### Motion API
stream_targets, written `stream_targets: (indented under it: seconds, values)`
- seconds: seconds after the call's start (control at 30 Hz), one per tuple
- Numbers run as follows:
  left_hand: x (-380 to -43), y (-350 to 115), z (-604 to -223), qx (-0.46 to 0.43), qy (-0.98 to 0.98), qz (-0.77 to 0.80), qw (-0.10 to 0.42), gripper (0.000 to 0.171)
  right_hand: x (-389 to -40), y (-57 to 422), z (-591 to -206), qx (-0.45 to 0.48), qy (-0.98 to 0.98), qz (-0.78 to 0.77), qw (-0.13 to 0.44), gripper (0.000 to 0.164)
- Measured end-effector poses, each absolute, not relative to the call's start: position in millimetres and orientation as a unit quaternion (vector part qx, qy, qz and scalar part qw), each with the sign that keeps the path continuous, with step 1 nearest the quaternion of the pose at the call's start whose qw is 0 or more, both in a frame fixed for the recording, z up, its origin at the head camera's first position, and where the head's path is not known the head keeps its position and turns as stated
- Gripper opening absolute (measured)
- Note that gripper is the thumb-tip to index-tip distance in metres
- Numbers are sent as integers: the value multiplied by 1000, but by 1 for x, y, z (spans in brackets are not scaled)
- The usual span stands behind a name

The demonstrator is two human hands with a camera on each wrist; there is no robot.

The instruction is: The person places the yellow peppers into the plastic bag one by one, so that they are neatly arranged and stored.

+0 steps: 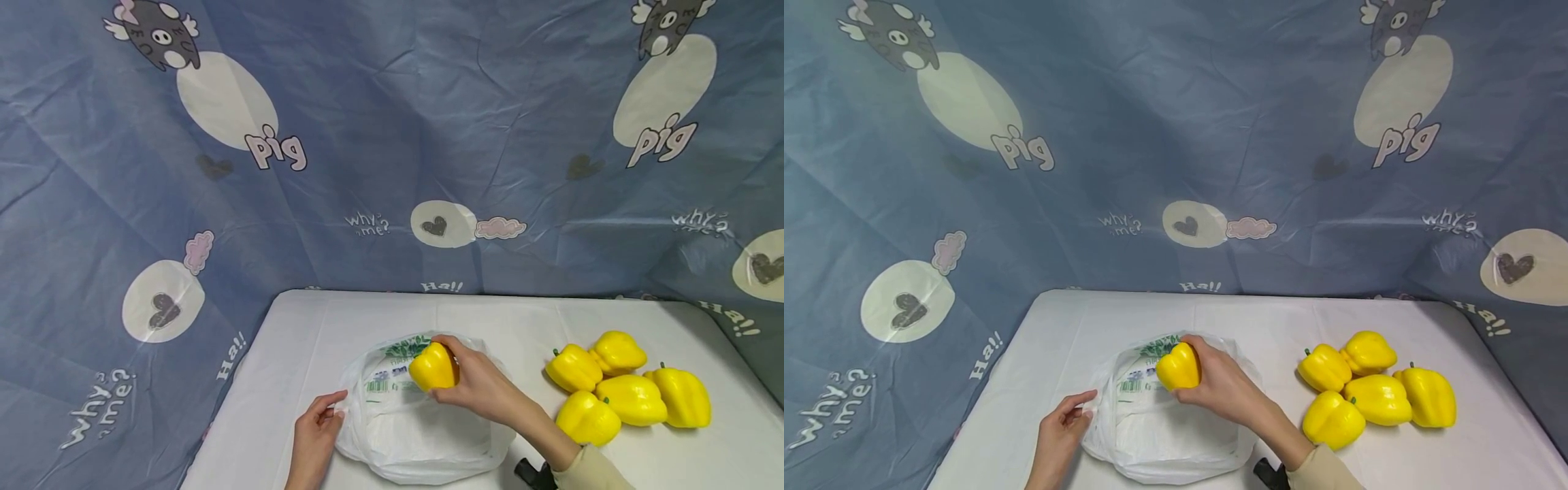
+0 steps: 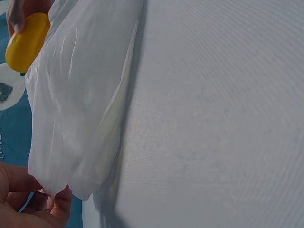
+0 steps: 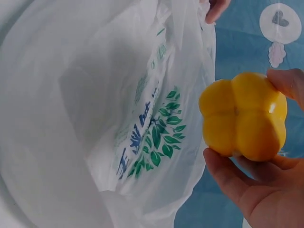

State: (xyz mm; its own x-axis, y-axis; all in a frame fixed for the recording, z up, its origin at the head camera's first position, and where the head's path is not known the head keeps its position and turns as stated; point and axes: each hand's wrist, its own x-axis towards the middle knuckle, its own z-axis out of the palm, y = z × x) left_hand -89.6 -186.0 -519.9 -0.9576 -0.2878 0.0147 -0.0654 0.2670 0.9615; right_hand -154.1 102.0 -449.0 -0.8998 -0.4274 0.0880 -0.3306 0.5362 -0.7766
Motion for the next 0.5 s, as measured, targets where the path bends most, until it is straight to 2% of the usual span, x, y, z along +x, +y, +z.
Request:
stream_targets:
  seconds: [0.5]
  values:
    - [-90, -186, -521, 120, -786, -600, 82, 35, -172, 89, -451, -270, 869, -412, 38, 77]
